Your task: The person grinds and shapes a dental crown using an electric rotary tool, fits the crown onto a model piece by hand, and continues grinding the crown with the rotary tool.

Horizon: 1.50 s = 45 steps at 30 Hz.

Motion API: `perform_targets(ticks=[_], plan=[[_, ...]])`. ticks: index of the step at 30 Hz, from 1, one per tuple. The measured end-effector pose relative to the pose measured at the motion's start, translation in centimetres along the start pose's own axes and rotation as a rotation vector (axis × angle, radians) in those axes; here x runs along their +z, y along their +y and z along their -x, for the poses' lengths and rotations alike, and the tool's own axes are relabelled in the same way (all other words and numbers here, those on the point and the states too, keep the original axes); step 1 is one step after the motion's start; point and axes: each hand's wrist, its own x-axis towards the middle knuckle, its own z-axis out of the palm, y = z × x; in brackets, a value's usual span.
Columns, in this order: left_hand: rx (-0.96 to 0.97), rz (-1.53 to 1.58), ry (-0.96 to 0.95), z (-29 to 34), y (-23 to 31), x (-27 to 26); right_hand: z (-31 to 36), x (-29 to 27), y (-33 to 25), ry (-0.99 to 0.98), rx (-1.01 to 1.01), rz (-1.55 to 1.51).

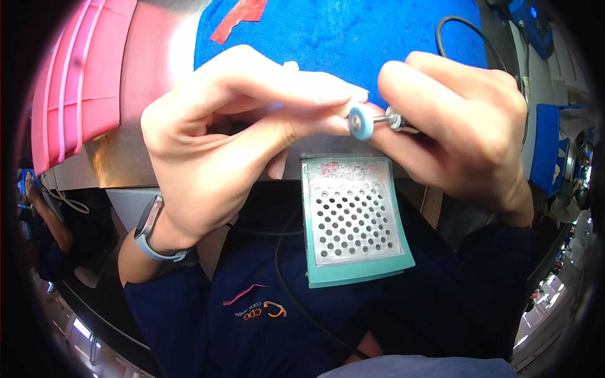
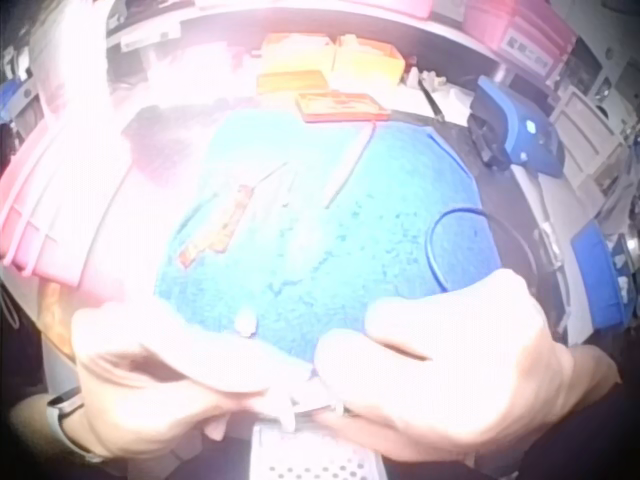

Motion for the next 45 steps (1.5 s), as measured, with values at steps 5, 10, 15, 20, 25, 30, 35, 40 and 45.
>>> perform_targets(ticks=[5,10,15,20,25,30,35,40,45], plan=[[0.002,-0.031,0.017,-0.15,-0.05,0.08,-0.4,-0.28,0.37,-0.013,0.062,-0.022],[0.019,-0.048,0.031,-0.03,-0.15,0.1,-0.57,-0.08,0.43,0.02,0.065,-0.043],[0.009,-0.065,0.013,-0.08,-0.13,0.05,-0.51,0.37,0.59,0.097,0.032,-0.042],[0.027,-0.047,-0.041,-0.2,-0.04,-0.13,-0.46,0.15,0.55,0.067,0.016,-0.004],[0.017,-0.056,-0.04,-0.26,0.1,-0.13,-0.47,-0.2,0.37,0.016,0.02,0.015],[0.036,-0.049,-0.036,-0.29,0.11,-0.09,-0.41,-0.22,0.21,-0.008,0.001,0.046],[0.025,-0.031,-0.043,-0.2,0.06,-0.17,-0.3,-0.01,0.23,0.026,0.003,0.0],[0.021,-0.034,-0.046,-0.14,0.1,-0.35,-0.39,-0.4,-0.07,-0.04,0.047,0.022],[-0.008,-0.028,-0.059,-0.15,0.18,-0.41,-0.32,0.36,0.12,0.069,-0.023,-0.012]])
